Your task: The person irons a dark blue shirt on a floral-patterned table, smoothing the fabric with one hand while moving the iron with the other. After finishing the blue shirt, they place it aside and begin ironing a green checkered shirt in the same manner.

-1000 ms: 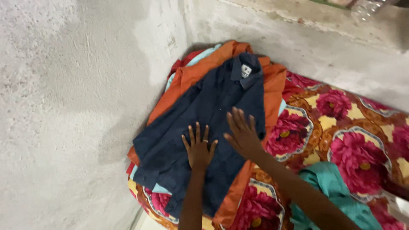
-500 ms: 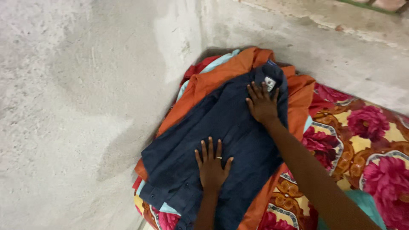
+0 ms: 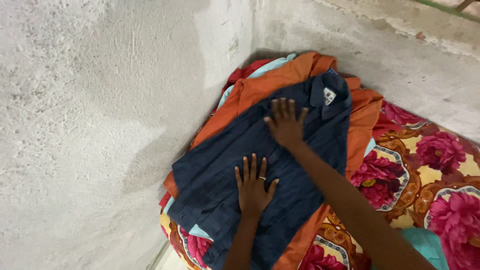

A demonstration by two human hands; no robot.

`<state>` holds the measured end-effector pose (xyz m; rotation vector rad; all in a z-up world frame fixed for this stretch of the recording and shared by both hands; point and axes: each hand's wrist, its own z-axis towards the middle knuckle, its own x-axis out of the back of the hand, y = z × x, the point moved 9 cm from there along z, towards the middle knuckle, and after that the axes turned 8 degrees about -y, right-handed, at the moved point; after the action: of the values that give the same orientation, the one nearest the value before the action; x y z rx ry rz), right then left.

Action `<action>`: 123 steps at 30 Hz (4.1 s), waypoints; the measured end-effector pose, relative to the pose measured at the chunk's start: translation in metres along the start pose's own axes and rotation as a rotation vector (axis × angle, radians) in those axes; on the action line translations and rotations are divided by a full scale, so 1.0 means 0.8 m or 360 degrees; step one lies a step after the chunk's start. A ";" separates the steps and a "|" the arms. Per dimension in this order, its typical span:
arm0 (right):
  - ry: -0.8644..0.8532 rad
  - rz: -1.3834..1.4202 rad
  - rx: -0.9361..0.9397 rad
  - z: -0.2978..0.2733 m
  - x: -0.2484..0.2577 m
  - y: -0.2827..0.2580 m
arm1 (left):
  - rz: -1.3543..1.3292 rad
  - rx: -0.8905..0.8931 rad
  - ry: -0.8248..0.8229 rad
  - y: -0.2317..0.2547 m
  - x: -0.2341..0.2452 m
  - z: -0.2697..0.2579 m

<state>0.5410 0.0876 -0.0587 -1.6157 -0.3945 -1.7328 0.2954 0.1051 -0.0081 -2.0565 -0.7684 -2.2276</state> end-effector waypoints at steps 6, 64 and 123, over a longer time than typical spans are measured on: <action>-0.0562 0.0205 -0.0135 0.019 -0.019 0.045 | 0.0006 -0.0026 0.0032 0.001 0.000 0.000; -0.0081 0.0121 -0.0004 -0.080 0.069 0.060 | 0.0266 -0.0040 0.0126 -0.030 -0.005 0.137; 0.0134 0.0856 -0.0525 -0.732 0.267 0.018 | 0.0462 -0.0280 0.0362 0.043 -0.064 -0.191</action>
<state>0.1322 -0.3713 0.0442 -1.6669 0.3611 -1.4850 0.1714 0.0038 -0.0463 -1.7926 -0.2479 -2.3695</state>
